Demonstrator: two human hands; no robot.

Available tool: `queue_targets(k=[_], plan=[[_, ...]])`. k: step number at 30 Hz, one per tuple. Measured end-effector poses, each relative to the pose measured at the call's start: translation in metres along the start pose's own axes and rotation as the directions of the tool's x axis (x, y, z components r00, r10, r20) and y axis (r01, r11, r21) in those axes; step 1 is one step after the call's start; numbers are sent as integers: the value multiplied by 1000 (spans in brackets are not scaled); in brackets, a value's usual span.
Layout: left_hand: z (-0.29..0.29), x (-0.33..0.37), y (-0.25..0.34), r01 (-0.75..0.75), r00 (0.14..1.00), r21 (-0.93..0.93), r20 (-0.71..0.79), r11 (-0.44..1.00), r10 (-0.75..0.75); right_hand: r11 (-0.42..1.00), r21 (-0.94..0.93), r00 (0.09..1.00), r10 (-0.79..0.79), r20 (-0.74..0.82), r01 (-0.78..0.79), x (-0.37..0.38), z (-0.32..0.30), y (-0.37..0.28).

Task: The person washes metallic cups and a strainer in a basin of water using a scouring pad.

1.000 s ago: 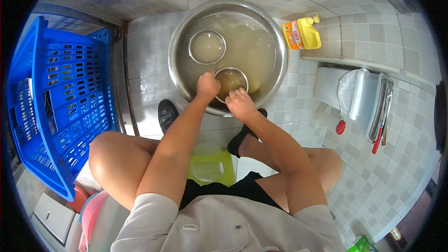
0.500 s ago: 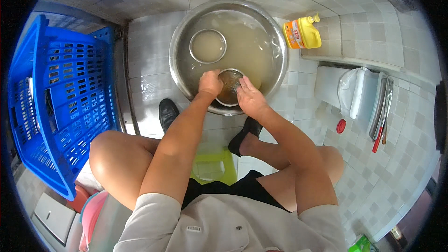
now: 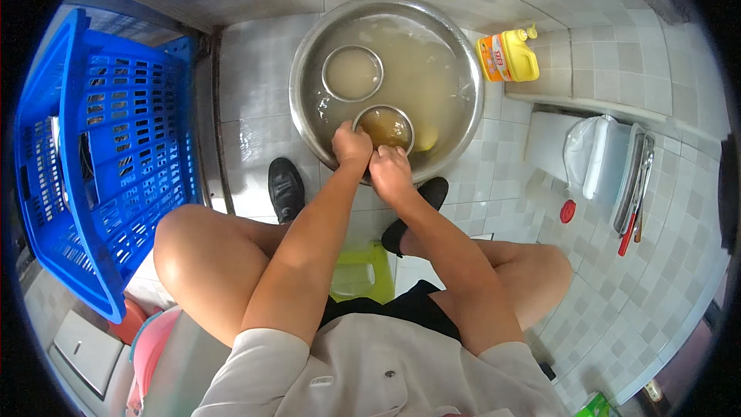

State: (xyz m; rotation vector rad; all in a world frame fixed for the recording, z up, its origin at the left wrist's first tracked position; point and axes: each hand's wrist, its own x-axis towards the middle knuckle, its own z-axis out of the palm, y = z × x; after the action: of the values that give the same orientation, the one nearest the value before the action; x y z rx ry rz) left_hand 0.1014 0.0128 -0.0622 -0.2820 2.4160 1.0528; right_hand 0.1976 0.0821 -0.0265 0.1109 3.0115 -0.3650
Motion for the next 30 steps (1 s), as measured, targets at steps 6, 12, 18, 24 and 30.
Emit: queue_targets(k=[6, 12, 18, 24, 30], plan=[[-12, 25, 6, -300, 943, 135, 193, 944, 272, 926, -210, 940, -333, -69, 313, -15, -25, 57], [-9, 18, 6, -270, 946, 70, 206, 960, 251, 941, -196, 960, -265, 86, 277, -14, -19, 47], [9, -5, -13, 36, 994, -187, -91, 982, -53, 998, 32, 998, 57, 23, -58, 3, 2, -1], [-11, 4, 0, -195, 977, -41, 77, 980, 197, 978, -55, 884, -159, 439, 203, 7, -36, 29], [2, 16, -10, -366, 923, -26, 116, 930, 366, 986, -111, 572, 21, 820, 123, 52, -43, 19]])
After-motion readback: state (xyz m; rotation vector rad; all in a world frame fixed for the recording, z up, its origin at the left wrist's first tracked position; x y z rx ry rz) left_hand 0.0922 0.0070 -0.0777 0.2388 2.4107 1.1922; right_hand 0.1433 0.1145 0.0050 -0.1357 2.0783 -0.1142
